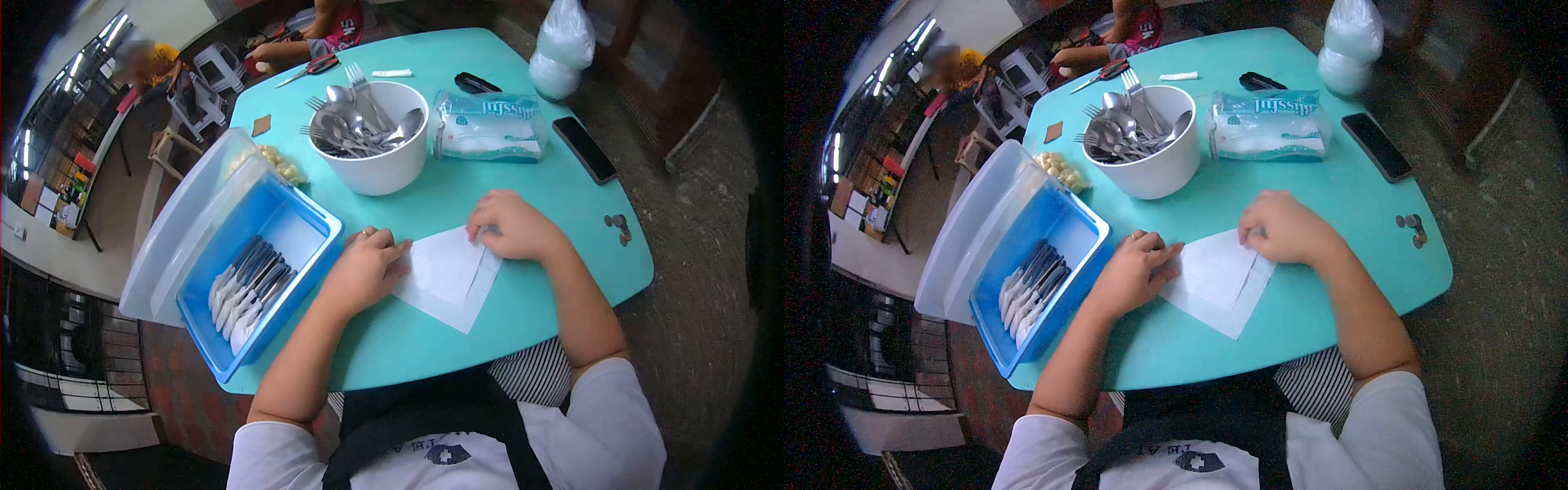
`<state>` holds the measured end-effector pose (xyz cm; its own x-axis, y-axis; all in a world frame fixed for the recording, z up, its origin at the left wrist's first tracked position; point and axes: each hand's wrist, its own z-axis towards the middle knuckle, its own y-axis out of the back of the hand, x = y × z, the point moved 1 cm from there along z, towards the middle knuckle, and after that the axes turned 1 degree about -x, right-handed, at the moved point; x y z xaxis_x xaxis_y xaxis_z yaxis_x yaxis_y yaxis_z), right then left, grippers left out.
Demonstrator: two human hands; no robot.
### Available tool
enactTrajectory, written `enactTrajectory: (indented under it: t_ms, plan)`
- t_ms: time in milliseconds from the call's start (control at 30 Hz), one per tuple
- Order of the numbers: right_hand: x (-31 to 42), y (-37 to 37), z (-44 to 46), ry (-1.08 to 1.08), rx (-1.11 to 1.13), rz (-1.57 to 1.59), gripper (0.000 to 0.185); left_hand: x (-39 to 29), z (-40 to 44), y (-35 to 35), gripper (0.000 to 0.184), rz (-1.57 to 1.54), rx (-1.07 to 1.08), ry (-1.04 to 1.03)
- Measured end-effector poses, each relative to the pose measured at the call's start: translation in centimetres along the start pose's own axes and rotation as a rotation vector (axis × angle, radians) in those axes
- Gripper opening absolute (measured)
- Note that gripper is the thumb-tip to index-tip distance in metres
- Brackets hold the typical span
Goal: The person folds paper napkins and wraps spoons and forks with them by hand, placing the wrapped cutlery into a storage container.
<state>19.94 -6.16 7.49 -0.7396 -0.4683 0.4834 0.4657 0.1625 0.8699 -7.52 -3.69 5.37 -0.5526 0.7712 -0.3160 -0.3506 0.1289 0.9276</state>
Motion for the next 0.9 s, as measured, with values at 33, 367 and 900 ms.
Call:
enactTrajectory:
  t_ms: [33, 367, 900]
  plan:
    - [0.5, -0.5, 0.2, -0.012, -0.046, -0.006, 0.018, -0.1, 0.0, 0.0, 0.036, 0.011, -0.008, -0.001]
    - [7.4, -9.1, 0.3, -0.177, -0.125, -0.32, 0.072, 0.2, -0.3, -1.1, 0.039, -0.005, -0.057, 0.007]
    - [2.0, -5.1, -5.2, -0.512, -0.164, -0.267, 0.062, -7.8, 3.4, -5.8, 0.06, -0.052, -0.045, -0.043]
